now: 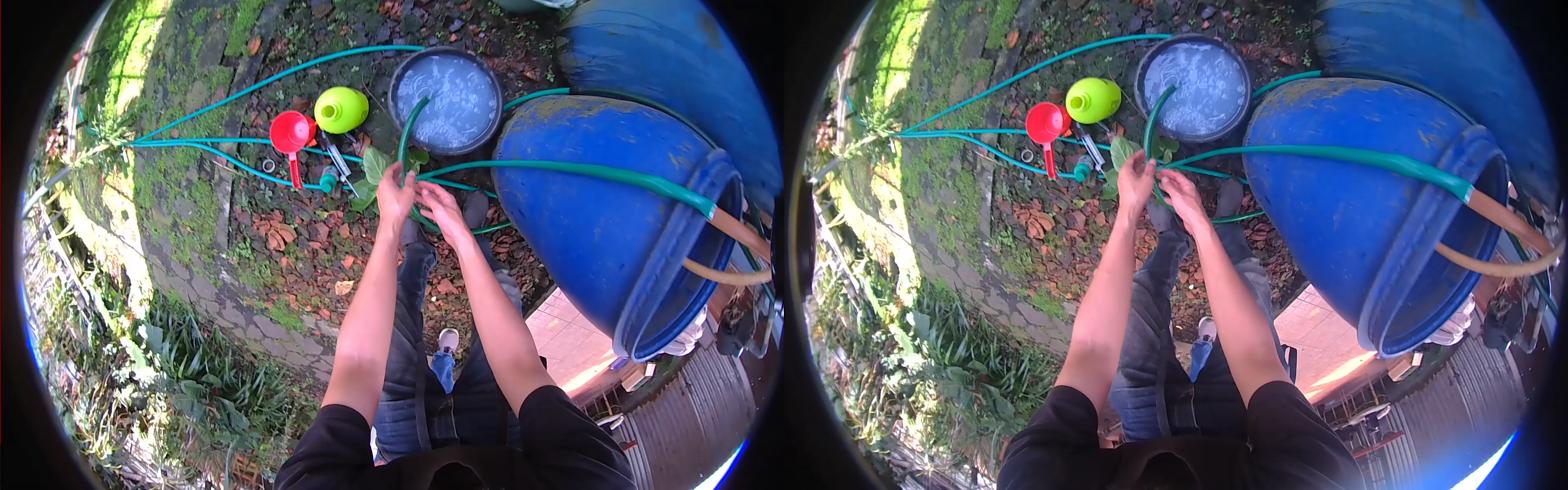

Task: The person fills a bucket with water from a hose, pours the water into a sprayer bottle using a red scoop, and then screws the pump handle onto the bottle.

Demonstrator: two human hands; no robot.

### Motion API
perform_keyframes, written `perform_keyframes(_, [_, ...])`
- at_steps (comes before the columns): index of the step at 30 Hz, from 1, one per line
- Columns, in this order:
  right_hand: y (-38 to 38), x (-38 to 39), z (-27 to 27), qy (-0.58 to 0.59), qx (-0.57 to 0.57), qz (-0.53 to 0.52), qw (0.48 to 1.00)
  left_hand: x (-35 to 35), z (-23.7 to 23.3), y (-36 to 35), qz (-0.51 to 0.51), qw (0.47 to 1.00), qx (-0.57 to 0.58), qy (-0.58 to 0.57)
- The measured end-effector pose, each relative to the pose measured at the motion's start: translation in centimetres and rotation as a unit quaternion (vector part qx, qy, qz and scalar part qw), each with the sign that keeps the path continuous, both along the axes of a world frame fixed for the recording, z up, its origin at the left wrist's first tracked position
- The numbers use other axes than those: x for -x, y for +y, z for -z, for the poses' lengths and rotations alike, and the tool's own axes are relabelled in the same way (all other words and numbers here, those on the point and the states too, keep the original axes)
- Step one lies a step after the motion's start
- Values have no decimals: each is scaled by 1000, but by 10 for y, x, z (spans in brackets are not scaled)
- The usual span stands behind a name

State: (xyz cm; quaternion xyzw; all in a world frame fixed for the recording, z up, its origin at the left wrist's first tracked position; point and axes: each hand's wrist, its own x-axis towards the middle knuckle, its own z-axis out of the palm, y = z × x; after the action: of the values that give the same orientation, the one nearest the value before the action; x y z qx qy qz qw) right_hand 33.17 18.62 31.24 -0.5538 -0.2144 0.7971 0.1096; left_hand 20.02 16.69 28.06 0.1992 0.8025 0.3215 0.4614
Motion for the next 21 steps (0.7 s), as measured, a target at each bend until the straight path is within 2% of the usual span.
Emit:
perform_keyframes(6, [-6, -36, -116, -9, -48, 19, 999, -33, -128, 0, 30, 993, -102, -52])
perform_keyframes(7, [-1, -43, -141, -4, -55, 25, 998, -40, -156, 6, 23, 989, -133, -67])
perform_keyframes(9, [10, -58, -190, -14, -84, 35, 996, -51, -203, 20, 40, 988, -117, -97])
perform_keyframes(11, [26, -74, -247, -15, -126, 46, 991, -66, -242, 37, 80, 981, -159, -76])
perform_keyframes(13, [38, -97, -288, -27, -174, 45, 983, -90, -308, 59, 91, 975, -185, -82])
perform_keyframes(19, [77, -198, -392, -111, -356, 64, 926, -191, -426, 123, 246, 922, -298, -27])
perform_keyframes(21, [92, -244, -428, -121, -431, 78, 891, -232, -471, 145, 286, 905, -311, -42])
